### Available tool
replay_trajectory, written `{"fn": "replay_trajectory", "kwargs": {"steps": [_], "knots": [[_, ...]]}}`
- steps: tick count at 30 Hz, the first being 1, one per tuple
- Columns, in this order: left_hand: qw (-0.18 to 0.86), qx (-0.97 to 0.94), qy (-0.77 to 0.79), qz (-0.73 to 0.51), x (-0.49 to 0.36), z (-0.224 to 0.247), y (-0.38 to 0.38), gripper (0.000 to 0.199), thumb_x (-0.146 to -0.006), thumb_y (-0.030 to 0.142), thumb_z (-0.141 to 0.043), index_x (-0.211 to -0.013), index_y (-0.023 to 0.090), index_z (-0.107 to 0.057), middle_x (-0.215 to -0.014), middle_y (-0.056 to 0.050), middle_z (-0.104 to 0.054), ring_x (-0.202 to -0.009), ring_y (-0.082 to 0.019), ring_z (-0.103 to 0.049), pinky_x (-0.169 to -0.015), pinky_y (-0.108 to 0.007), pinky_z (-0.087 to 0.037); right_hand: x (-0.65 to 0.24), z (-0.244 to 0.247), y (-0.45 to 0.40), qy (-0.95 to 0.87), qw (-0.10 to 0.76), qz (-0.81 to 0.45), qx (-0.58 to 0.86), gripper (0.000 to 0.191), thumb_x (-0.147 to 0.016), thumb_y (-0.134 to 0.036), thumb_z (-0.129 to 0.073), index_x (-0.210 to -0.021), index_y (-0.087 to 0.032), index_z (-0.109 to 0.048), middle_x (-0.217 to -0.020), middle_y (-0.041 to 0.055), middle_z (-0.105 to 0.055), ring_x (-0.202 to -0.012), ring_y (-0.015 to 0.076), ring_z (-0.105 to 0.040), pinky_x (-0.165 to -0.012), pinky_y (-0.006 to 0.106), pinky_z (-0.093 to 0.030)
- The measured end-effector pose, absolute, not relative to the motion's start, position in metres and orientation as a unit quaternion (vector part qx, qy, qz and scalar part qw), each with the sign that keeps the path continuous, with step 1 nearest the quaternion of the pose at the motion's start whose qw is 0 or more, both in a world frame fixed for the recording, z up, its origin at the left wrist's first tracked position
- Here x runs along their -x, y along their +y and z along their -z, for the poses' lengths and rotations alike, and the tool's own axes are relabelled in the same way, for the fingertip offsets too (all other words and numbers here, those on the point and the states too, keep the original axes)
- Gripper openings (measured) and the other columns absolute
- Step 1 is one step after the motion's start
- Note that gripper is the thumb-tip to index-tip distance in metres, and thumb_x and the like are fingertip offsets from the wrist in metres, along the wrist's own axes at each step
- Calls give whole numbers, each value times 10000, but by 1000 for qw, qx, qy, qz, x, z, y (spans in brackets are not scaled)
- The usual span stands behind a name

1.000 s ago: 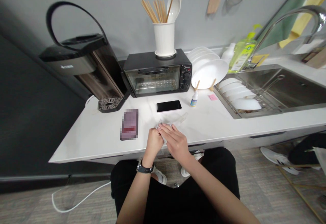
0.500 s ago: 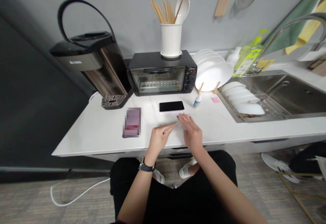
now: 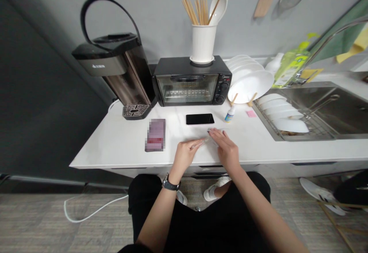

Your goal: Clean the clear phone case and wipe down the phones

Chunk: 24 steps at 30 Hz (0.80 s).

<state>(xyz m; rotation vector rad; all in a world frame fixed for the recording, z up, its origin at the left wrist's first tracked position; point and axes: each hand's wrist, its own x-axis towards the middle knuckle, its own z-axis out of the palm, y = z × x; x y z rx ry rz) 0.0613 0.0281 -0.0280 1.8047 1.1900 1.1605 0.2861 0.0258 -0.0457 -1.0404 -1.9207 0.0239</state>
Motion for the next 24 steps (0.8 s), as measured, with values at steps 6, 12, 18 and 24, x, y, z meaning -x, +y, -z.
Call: {"fn": "replay_trajectory", "kwargs": {"steps": [6,12,18,24], "knots": [[346,-695,443,-448,-66,26,28,233,-1077,263,-719,-1177,253,-929,-1259,-32,-898,-1172,-302,-879,-1110,-441,-704,-291,45,29,-747,462,-15,479,873,-892,116,-407,-1620,-269,-696,-1622,79,-731,-1582,269,-639,-1370,598,-503],[271,-713,496,-415,-57,33,33,383,-943,15,-584,-625,174,-727,-673,-72,-808,-616,-202,-758,-650,-263,-579,-209,41,-5,-798,471,-6,375,755,-1063,31,-410,-1741,-267,-560,-1622,69,-730,-1571,250,-654,-1393,512,-496],[277,-711,495,-416,-54,35,34,387,-953,45,-592,-613,179,-716,-667,-59,-807,-601,-198,-747,-629,-260,-561,-226,41,4,-813,468,0,345,719,-1110,2,-368,-1738,-290,-562,-1625,62,-729,-1556,200,-670,-1387,481,-502],[356,-677,454,-457,-60,30,33,209,-1009,258,-769,-1146,220,-923,-1229,-80,-908,-1130,-283,-886,-1060,-405,-703,-288,50,31,-765,470,-28,440,773,-986,80,-401,-1585,-283,-728,-1552,58,-788,-1549,216,-683,-1376,518,-514]]}}
